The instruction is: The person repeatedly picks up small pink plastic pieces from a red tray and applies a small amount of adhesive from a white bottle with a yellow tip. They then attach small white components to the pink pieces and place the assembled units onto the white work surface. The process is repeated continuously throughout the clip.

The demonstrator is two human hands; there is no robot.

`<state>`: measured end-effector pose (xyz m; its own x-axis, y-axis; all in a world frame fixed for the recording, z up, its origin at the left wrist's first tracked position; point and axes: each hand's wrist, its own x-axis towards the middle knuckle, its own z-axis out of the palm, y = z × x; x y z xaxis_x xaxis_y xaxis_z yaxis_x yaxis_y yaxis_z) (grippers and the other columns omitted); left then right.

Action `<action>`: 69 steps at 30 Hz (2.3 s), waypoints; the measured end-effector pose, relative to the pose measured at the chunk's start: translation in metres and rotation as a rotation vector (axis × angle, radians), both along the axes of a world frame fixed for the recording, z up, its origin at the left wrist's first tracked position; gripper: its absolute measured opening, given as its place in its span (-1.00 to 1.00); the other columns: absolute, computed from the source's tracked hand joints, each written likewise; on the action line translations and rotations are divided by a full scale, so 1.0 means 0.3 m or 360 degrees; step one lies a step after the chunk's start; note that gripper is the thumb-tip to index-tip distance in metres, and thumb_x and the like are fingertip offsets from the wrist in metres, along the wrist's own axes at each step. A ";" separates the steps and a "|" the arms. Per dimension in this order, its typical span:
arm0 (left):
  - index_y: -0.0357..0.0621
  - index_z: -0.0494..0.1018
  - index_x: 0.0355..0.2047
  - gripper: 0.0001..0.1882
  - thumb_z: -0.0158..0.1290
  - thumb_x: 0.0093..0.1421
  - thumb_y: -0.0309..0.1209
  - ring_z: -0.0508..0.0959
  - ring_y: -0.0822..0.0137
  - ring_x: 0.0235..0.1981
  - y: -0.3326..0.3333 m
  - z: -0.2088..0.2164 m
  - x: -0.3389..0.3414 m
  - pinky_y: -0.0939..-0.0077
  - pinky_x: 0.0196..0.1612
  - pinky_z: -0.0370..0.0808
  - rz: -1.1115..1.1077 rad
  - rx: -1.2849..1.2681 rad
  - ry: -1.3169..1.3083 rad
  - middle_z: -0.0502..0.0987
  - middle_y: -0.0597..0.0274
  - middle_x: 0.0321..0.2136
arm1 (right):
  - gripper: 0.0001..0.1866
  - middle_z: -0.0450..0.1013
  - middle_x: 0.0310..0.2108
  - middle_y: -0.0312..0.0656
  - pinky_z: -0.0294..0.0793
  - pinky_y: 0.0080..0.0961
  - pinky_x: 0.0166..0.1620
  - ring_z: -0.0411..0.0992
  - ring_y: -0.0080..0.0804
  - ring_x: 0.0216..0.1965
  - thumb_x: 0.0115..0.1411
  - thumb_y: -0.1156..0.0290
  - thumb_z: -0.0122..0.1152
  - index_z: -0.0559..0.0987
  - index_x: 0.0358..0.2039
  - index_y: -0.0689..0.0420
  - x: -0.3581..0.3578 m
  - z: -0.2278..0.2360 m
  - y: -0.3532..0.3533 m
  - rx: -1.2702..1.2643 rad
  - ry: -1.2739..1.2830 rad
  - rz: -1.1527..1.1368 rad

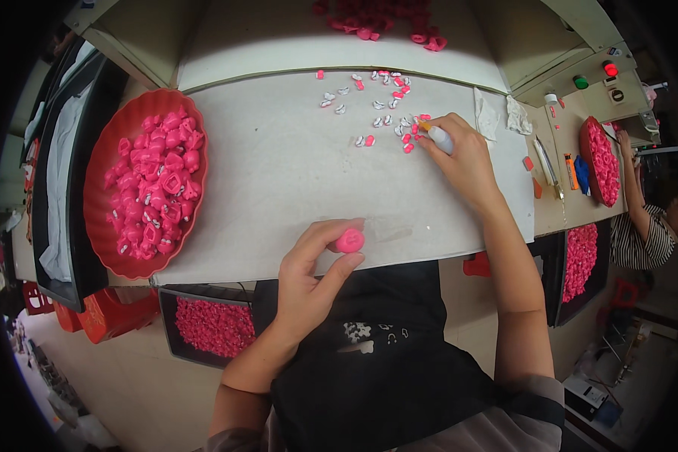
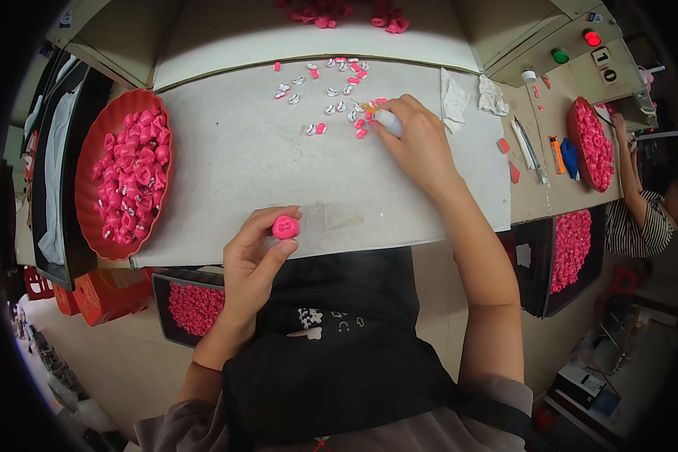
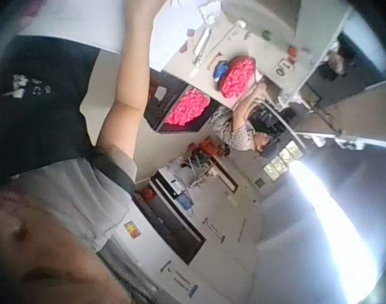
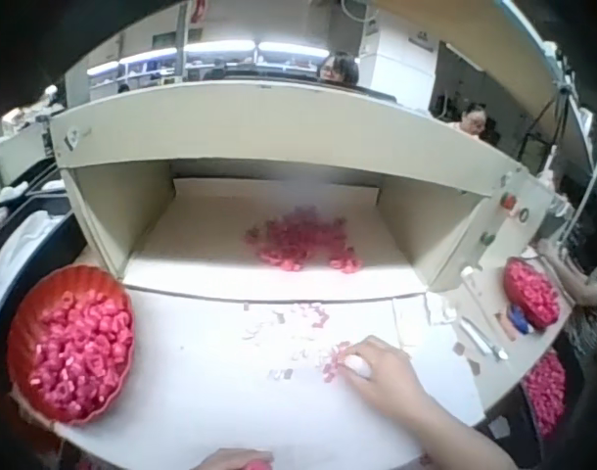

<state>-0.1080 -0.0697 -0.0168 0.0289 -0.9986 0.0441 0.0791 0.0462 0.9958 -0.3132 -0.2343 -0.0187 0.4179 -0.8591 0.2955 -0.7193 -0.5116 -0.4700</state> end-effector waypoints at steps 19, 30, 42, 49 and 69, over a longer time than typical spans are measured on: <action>-0.26 0.48 -0.25 -0.70 0.16 -0.06 -0.57 0.49 0.36 -0.32 0.027 0.026 -0.001 0.58 -0.22 0.41 0.0036 -0.0208 -0.0354 0.48 0.15 -0.33 | -0.82 0.39 -0.42 -0.21 0.36 -0.61 -0.48 0.39 -0.48 -0.48 -0.14 0.58 0.32 0.56 -0.45 0.18 0.132 0.126 0.346 0.0500 -0.0762 0.0669; -0.32 0.39 -0.18 -0.75 0.05 0.10 -0.53 0.47 0.52 -0.30 0.062 0.018 -0.001 0.65 -0.20 0.41 -0.0321 0.0356 0.0886 0.48 0.26 -0.33 | -0.67 0.37 -0.31 -0.15 0.43 -0.60 -0.51 0.43 -0.42 -0.49 -0.20 0.57 0.34 0.53 -0.32 0.21 0.147 0.136 0.403 0.0115 -0.0513 0.0773; -0.37 0.37 -0.15 -0.73 0.01 0.13 -0.54 0.50 0.44 -0.23 0.093 0.049 -0.017 0.62 -0.14 0.44 -0.0502 0.0569 0.1098 0.50 0.13 -0.26 | -0.64 0.45 -0.42 -0.16 0.46 -0.61 -0.50 0.45 -0.42 -0.50 -0.24 0.43 0.38 0.55 -0.36 0.24 0.115 0.142 0.359 0.0023 -0.0542 0.1151; -0.40 0.41 -0.17 -0.75 0.00 0.14 -0.52 0.49 0.45 -0.25 0.114 0.047 -0.037 0.64 -0.18 0.45 -0.0382 0.0489 0.1084 0.52 0.10 -0.31 | -0.63 0.45 -0.43 -0.13 0.46 -0.62 -0.53 0.46 -0.41 -0.53 -0.25 0.41 0.38 0.55 -0.37 0.26 0.120 0.111 0.360 -0.0059 -0.0610 0.1193; -0.40 0.41 -0.17 -0.75 -0.01 0.15 -0.52 0.47 0.50 -0.29 0.130 0.010 -0.038 0.67 -0.21 0.42 -0.0219 0.0384 0.1137 0.51 0.15 -0.33 | -0.62 0.44 -0.46 -0.14 0.46 -0.59 -0.53 0.45 -0.38 -0.53 -0.23 0.40 0.37 0.55 -0.34 0.25 0.151 0.109 0.343 0.0021 -0.0551 0.1243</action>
<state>-0.1193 -0.0307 -0.0137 -0.1567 -0.9748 -0.1585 0.6967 -0.2229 0.6819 -0.2680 -0.1314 0.0141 0.7796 -0.3666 0.5078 0.0225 -0.7939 -0.6077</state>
